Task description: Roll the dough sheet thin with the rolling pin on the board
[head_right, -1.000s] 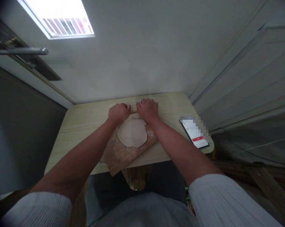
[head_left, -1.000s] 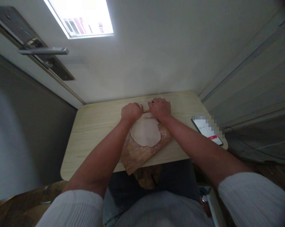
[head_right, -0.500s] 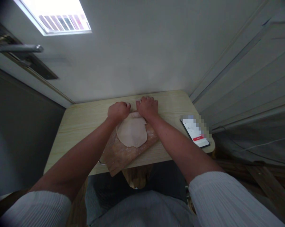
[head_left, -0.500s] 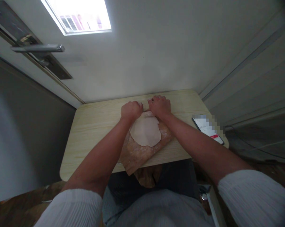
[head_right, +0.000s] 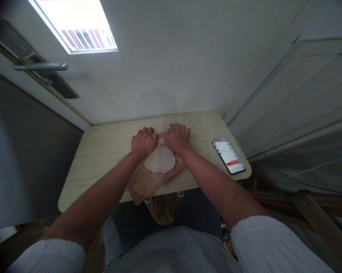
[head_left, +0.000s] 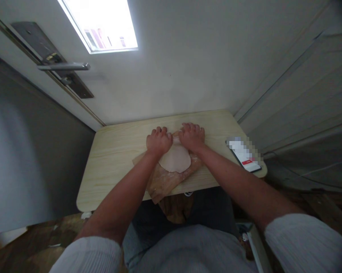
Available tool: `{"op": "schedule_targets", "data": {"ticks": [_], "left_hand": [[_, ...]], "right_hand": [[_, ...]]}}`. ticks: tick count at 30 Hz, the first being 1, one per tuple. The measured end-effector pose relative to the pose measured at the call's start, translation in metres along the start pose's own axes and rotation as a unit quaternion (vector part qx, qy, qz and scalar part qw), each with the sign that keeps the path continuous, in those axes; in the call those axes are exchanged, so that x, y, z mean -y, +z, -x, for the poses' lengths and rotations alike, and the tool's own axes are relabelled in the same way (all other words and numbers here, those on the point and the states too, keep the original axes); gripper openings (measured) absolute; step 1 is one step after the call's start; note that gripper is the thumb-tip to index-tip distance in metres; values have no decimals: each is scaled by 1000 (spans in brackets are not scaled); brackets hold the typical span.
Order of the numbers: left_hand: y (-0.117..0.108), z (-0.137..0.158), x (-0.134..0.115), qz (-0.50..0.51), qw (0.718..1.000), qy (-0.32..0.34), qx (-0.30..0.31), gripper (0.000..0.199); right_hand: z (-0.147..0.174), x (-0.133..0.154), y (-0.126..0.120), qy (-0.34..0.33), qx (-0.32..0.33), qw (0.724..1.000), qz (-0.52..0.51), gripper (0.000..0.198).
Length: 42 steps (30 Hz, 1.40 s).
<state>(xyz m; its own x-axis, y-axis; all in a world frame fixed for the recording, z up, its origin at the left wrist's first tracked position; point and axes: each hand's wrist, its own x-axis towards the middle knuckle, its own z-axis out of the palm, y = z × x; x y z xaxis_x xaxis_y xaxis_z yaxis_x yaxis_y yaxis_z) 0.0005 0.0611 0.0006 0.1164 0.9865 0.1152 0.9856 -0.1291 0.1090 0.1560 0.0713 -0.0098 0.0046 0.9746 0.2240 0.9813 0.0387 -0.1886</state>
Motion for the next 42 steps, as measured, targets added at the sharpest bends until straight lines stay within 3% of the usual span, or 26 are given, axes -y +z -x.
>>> {"op": "schedule_targets", "data": {"ticks": [22,32,42], "left_hand": [[-12,124,-12,66,993,84,-55,51],[-24,132,3,48,997,49,-35,29],[-21,156,26,65,997,-9,-51,31]], "right_hand": [[115,-16,-21,-46,7,997,-59,50],[94,-13,-23,-48,3,995,-86,44],[55,26,-19,-80,62,992,-74,48]]}}
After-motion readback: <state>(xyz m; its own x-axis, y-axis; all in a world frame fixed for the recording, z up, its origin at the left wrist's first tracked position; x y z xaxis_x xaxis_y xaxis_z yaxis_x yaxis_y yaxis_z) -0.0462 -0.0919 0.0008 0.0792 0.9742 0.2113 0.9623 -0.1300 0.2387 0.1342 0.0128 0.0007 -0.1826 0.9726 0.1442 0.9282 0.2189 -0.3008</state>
